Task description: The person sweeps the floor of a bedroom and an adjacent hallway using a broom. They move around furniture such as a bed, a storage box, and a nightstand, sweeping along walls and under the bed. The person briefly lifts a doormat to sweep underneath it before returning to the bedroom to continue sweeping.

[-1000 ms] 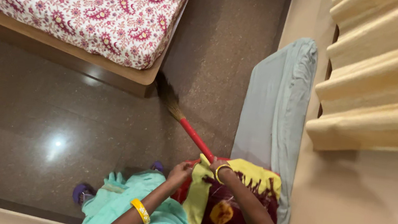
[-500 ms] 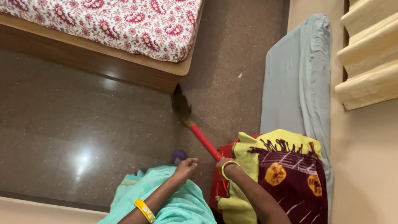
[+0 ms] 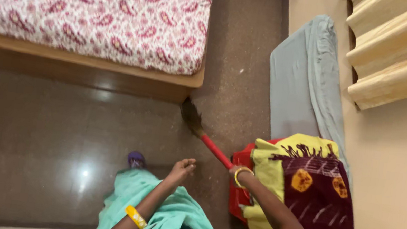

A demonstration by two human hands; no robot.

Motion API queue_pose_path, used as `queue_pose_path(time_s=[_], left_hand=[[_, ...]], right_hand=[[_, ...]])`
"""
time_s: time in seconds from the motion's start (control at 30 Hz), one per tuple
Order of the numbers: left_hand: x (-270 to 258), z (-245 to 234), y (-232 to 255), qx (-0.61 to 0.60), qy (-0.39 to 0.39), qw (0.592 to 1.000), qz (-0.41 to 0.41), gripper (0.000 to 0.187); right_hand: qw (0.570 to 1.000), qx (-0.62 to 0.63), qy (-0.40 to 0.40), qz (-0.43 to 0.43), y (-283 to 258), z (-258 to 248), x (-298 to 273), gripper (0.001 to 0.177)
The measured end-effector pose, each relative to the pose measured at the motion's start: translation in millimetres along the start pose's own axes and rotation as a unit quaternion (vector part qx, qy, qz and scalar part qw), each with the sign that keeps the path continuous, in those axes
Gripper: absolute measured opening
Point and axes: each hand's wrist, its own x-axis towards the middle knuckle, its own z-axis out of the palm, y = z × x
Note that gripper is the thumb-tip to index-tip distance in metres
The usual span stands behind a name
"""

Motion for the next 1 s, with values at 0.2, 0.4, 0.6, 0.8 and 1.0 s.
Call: queue_pose_path(time_s=[0.2, 0.4, 0.6, 0.8, 1.0], left_hand=[[6, -120, 51, 0.082, 0.049, 0.992, 0.084, 0.044], [-9, -162, 62, 0.002, 0.101, 0.995, 0.012, 0.043], [-45, -202, 55, 0.049, 0.035, 0.995, -0.085, 0.043], [-124, -340, 43, 0.138, 0.008, 0.984, -0.116, 0.038], [-178, -400, 47, 0.214, -0.013, 0.971, -0.104, 0.036]], right_hand=[[0.999, 0.049, -0.011, 0.004, -59, -2, -8, 0.045], [0.989, 0.136, -0.048, 0.04, -116, -23, -6, 0.048], [0.951, 0.273, -0.048, 0.134, -220, -28, -17, 0.059], [0.889, 0.425, 0.002, 0.172, -385, -34, -8, 0.046], [0.81, 0.558, 0.015, 0.18, -513, -51, 29, 0.047]])
